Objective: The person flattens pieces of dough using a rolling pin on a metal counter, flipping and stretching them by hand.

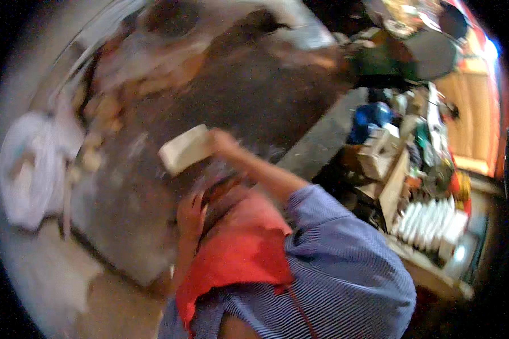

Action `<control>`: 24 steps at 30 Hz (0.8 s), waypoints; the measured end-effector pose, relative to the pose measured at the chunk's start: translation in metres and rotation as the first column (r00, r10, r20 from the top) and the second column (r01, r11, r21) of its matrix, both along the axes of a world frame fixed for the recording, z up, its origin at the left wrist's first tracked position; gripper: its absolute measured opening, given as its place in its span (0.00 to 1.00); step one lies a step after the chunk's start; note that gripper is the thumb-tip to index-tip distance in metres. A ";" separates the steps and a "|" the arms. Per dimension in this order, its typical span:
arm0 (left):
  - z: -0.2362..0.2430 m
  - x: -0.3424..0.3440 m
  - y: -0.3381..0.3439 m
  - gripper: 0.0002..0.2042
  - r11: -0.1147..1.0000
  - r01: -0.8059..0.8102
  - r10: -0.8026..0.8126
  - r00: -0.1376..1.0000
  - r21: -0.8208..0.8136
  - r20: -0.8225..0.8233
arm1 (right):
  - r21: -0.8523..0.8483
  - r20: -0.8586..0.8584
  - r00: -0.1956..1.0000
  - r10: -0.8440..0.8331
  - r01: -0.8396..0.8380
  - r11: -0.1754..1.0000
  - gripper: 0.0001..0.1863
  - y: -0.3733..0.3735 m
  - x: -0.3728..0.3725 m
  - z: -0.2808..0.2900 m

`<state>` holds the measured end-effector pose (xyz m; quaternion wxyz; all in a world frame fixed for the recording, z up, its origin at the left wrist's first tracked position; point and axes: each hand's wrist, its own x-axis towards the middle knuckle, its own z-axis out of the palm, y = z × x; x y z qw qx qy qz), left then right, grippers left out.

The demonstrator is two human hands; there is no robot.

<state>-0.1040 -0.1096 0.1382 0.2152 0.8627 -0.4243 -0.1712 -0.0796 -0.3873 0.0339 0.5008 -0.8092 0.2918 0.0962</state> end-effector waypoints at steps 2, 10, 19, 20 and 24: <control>0.023 0.028 -0.012 0.24 0.992 -0.007 0.002 0.999 0.128 0.036 | -0.329 0.152 0.985 0.082 -0.028 0.944 0.19 -0.004 -0.022 0.016; -0.043 0.164 -0.072 0.25 0.992 -0.128 0.127 0.916 -0.022 0.380 | -0.810 0.165 0.960 0.226 0.001 0.587 0.36 0.002 0.056 -0.007; -0.064 0.142 -0.057 0.32 0.977 -0.211 0.211 0.924 -0.035 0.318 | -0.763 0.214 0.922 0.324 -0.050 0.644 0.32 0.016 0.032 0.022; -0.064 0.148 -0.057 0.33 0.982 -0.184 0.184 0.937 -0.028 0.296 | -0.748 0.196 0.919 0.342 -0.085 0.658 0.31 0.014 0.035 0.022; -0.066 0.211 -0.093 0.31 0.978 -0.208 0.186 0.901 0.014 0.391 | -0.802 0.239 0.923 0.301 0.013 0.597 0.34 -0.018 0.122 0.018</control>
